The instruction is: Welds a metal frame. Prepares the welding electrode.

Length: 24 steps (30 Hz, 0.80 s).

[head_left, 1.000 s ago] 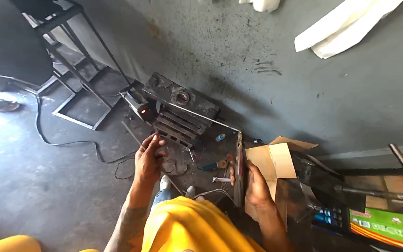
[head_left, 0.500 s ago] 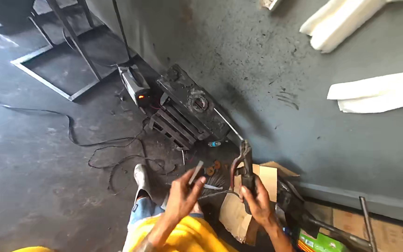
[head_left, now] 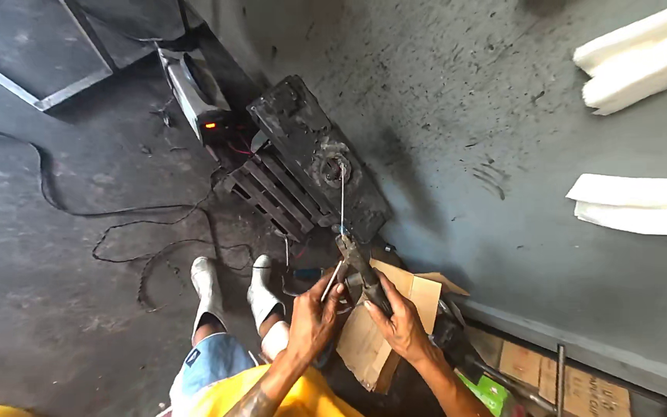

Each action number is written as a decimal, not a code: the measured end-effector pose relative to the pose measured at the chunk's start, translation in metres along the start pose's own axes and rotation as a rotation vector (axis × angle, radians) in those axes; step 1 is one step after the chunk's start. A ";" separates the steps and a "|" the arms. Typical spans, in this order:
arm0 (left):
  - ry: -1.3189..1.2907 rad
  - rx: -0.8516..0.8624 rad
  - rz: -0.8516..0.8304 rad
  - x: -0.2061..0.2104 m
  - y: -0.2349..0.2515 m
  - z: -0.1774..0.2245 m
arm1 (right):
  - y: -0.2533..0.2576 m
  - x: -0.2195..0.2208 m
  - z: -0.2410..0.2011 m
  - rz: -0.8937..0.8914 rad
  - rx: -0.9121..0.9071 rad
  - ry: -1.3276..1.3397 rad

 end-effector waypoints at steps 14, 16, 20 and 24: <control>-0.353 0.026 0.092 0.030 0.005 -0.004 | 0.020 -0.020 0.010 -0.106 -0.036 0.004; -0.360 0.016 0.095 0.032 0.004 -0.005 | 0.017 -0.019 0.012 -0.106 -0.051 0.010; -0.362 -0.006 0.071 0.040 0.005 0.000 | 0.006 -0.021 0.033 -0.004 0.085 0.219; -0.312 -0.049 0.074 0.035 -0.002 -0.010 | -0.009 -0.023 0.051 0.179 0.355 0.525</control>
Point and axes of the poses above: each hand's wrist, its own y-axis towards the middle knuckle, its own x-axis out of the palm, z = x × y, the point moved 7 cm from there along y, towards the middle knuckle, and after that the axes turned 15 degrees about -x, right-handed, at the moved point
